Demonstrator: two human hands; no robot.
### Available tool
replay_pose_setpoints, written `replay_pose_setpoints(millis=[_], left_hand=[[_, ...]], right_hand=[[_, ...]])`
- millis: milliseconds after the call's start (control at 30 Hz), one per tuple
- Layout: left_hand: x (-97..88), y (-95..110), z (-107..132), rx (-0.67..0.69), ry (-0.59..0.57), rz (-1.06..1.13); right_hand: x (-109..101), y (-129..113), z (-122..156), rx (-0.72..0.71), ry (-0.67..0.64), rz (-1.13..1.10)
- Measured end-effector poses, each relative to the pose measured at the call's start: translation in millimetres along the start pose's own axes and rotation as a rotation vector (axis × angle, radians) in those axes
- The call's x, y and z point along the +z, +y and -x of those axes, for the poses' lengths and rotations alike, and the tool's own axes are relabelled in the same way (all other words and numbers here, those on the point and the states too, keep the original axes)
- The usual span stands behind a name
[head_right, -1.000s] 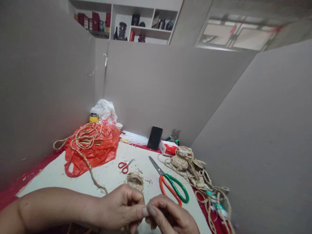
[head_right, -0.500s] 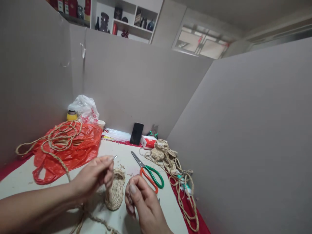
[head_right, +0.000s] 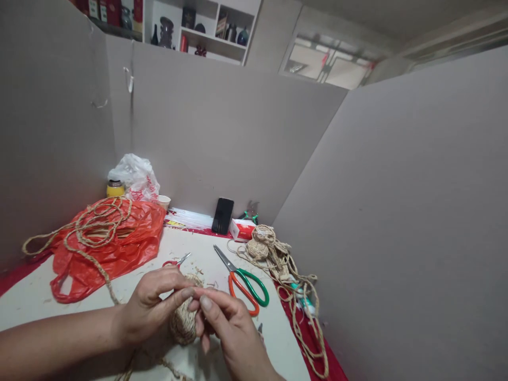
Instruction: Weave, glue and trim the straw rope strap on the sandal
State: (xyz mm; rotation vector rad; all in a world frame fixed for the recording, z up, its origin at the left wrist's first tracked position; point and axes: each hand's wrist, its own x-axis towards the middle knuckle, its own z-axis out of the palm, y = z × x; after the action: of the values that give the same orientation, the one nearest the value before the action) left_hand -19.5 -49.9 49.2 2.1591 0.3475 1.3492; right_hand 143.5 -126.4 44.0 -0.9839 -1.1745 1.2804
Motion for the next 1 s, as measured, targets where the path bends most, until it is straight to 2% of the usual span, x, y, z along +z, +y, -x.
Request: replay_pose_setpoints(millis=[67, 200, 233, 300, 433, 533, 633, 767, 900, 1000], left_hand=[[-3.8, -2.9, -4.0, 0.015, 0.027, -0.100], [-13.1, -10.0, -14.1, -0.251, 0.095, -0.072], [-17.1, -13.5, -17.2, -0.315, 0.124, -0.036], [-28.2, -23.9, -24.4, -0.370, 0.198, -0.028], [-57.1, -55.7, -39.5, -0.437, 0.353, -0.060], [-72.8, -80.8, -45.4, -0.481, 0.400, -0.092], [-75.9, -99.0, -43.8, -0.542, 0.389, -0.099], [-68.4, -110.5, -37.7, -0.601, 0.309, -0.081], [-65.3, -115.2, -36.7, -0.616, 0.291, -0.100], [-67.7, -117.2, -38.8, -0.629, 0.298, -0.110]], right_hand=[[0.5, -1.1, 3.0, -0.110, -0.042, 0.126], [-2.6, -15.0, 7.2, -0.449, -0.169, 0.488], [-5.2, -20.2, 7.0, -0.506, -0.154, 0.546], [-12.7, -30.5, 5.2, -0.541, -0.043, 0.614], [-35.8, -45.2, -0.5, -0.426, 0.252, 0.587], [-55.0, -47.7, -5.4, -0.290, 0.352, 0.540], [-71.5, -41.8, -12.1, -0.159, 0.353, 0.495], [-89.4, -24.1, -21.4, -0.030, 0.298, 0.459], [-104.5, -7.1, -27.8, 0.017, 0.274, 0.435], [-111.2, -3.4, -29.5, 0.004, 0.290, 0.457]])
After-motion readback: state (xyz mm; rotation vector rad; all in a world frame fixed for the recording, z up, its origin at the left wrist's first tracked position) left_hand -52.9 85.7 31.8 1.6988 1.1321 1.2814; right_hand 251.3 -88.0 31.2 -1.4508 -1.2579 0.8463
